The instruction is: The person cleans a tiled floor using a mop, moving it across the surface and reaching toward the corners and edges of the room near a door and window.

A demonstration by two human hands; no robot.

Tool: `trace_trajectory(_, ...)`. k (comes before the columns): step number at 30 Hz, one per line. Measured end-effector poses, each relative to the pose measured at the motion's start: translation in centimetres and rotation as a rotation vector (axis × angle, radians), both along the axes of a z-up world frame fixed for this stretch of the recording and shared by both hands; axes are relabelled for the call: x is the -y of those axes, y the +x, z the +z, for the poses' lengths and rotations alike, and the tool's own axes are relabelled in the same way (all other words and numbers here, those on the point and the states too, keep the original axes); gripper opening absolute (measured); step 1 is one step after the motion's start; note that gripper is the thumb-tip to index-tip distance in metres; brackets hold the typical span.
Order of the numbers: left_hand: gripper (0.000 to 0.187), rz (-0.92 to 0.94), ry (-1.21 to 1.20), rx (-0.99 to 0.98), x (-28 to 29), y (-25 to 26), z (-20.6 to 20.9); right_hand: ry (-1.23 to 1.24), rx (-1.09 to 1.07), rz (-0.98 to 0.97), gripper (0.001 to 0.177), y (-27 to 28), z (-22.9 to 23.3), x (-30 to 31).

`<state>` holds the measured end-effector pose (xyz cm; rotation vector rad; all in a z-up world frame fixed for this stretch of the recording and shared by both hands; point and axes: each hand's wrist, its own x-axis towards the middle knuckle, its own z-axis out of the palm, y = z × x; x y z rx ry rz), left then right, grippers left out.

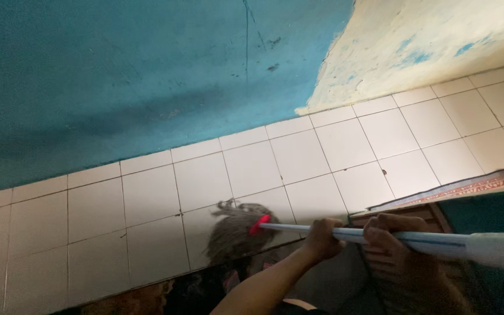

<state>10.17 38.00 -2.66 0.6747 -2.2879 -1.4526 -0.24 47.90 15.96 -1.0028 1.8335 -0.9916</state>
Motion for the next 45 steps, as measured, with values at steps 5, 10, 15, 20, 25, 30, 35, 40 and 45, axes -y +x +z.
trace_trajectory(5, 0.018, -0.027, 0.077, -0.230, -0.7, -3.4, -1.4, -0.490, -0.223, 0.123, 0.028, 1.9, -2.1, 0.7)
trace_trajectory(10, 0.021, -0.174, 0.123, -0.211, -1.1, -4.3, -2.2, -0.544, -0.127, 0.116, 0.027, -0.4, -1.4, -0.8)
trace_trajectory(15, 0.023, -0.120, 0.058, 0.075, -2.7, -2.5, 2.5, -0.692, 0.097, 0.146, 0.028, -2.1, -0.5, -1.9)
trace_trajectory(20, 0.035, 0.139, -0.155, -0.126, -1.4, 4.7, 0.2, -0.780, 0.469, 0.139, 0.032, 0.6, -6.0, 0.1)
trace_trajectory(25, 0.010, 0.027, 0.049, 0.368, 2.7, 12.0, -6.1, -0.801, 0.644, 0.255, 0.033, 4.7, -15.4, 4.0)
trace_trajectory(30, 0.017, 0.070, 0.100, 0.498, 3.3, 17.1, -8.7, -0.433, 0.516, 0.157, 0.030, 7.9, -17.9, 1.9)
trace_trajectory(35, 0.014, 0.053, 0.056, 0.433, 1.6, 9.0, -5.2, -0.327, 0.200, 0.118, 0.025, 0.3, -12.6, 0.9)
trace_trajectory(40, 0.014, -0.044, 0.066, 0.118, 0.1, -2.7, -0.6, -0.210, -0.008, 0.012, 0.028, -4.9, -1.1, 0.4)
trace_trajectory(45, 0.021, -0.148, 0.113, -0.110, -1.1, -10.5, -2.5, -0.219, -0.394, 0.004, 0.028, -4.8, 3.0, 1.1)
